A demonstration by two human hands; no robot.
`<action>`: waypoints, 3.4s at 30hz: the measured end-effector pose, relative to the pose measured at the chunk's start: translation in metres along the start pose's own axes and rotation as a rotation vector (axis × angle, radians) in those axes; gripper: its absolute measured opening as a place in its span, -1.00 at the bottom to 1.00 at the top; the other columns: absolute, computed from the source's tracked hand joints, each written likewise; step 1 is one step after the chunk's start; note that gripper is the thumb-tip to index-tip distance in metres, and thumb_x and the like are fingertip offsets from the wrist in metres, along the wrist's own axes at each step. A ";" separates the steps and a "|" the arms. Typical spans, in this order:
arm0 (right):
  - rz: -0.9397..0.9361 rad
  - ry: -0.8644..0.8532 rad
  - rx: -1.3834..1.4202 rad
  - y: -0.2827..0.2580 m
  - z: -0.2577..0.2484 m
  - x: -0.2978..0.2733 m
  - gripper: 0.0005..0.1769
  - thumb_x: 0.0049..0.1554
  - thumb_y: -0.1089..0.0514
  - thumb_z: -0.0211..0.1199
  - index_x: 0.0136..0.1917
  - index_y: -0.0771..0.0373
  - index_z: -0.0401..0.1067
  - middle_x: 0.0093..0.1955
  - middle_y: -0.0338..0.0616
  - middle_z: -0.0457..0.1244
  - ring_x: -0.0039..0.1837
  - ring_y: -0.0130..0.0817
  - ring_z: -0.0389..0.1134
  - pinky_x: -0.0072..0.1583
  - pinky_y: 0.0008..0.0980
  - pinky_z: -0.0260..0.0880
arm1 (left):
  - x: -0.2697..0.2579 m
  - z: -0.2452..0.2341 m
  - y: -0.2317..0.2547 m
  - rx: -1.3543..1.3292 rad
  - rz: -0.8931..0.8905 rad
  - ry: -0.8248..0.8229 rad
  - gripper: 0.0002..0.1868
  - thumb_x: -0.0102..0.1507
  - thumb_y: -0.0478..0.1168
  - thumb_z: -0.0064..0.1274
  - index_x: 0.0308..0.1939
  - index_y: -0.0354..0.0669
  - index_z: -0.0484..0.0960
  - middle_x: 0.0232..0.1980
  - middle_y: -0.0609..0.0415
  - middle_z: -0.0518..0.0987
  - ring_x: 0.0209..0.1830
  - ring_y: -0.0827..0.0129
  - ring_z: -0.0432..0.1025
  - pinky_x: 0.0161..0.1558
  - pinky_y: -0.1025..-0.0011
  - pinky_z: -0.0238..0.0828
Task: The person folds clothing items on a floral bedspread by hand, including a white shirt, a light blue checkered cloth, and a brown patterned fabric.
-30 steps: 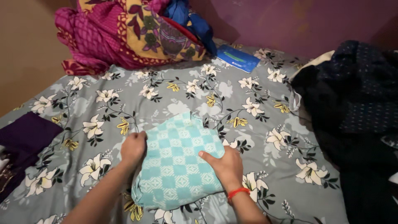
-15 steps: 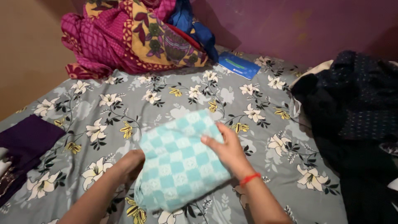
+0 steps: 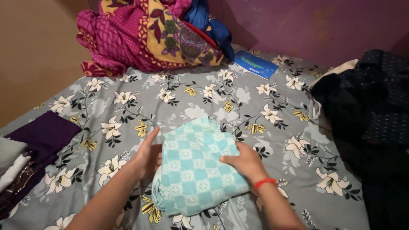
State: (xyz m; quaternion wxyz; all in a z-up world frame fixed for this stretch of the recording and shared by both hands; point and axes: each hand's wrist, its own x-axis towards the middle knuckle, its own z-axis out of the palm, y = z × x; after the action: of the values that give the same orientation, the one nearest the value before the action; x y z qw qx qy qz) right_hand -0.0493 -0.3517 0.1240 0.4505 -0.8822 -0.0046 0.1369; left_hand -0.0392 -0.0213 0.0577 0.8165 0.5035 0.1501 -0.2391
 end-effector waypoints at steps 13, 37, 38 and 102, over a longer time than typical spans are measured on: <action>-0.197 0.126 -0.577 -0.033 0.053 0.003 -0.26 0.11 -0.46 0.08 0.46 -0.17 0.28 0.60 -0.16 0.02 0.64 -0.11 -0.08 0.48 0.36 -0.11 | -0.022 0.066 -0.002 0.444 0.253 0.282 -0.35 -0.08 -0.20 0.41 0.07 -0.35 0.64 -0.18 -0.07 0.73 -0.30 0.28 0.64 -0.23 0.30 0.61; 0.341 -0.201 0.901 0.020 -0.003 -0.068 -0.16 -0.06 -0.29 0.33 0.33 0.27 0.40 0.14 0.04 0.44 0.00 -0.18 0.56 0.00 -0.27 0.60 | -0.022 0.047 -0.029 0.439 0.415 0.624 -0.44 0.06 -0.06 0.30 0.03 -0.40 0.68 -0.14 -0.17 0.73 -0.29 0.21 0.61 -0.20 0.29 0.53; 0.337 -0.197 0.907 0.021 0.001 -0.071 -0.16 -0.06 -0.29 0.33 0.33 0.27 0.40 0.14 0.04 0.44 0.00 -0.18 0.56 0.00 -0.27 0.60 | -0.021 0.049 -0.031 0.445 0.419 0.620 -0.44 0.06 -0.06 0.30 0.03 -0.40 0.68 -0.14 -0.17 0.73 -0.29 0.21 0.61 -0.20 0.29 0.53; 0.145 -0.371 0.677 -0.114 0.066 -0.018 -0.45 0.14 -0.19 0.20 0.13 0.33 0.47 -0.07 -0.10 0.40 -0.10 -0.32 0.47 -0.11 -0.20 0.50 | -0.133 0.027 0.017 -0.310 0.370 0.293 -0.40 0.13 -0.09 0.20 0.19 -0.34 0.56 0.02 -0.17 0.69 -0.09 0.08 0.62 -0.04 0.17 0.58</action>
State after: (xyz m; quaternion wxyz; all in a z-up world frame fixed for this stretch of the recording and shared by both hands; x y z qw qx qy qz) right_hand -0.0700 -0.2338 0.1817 0.6968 -0.6418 0.0219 0.3195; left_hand -0.1420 -0.0075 0.1472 0.8832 0.4206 0.2068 0.0149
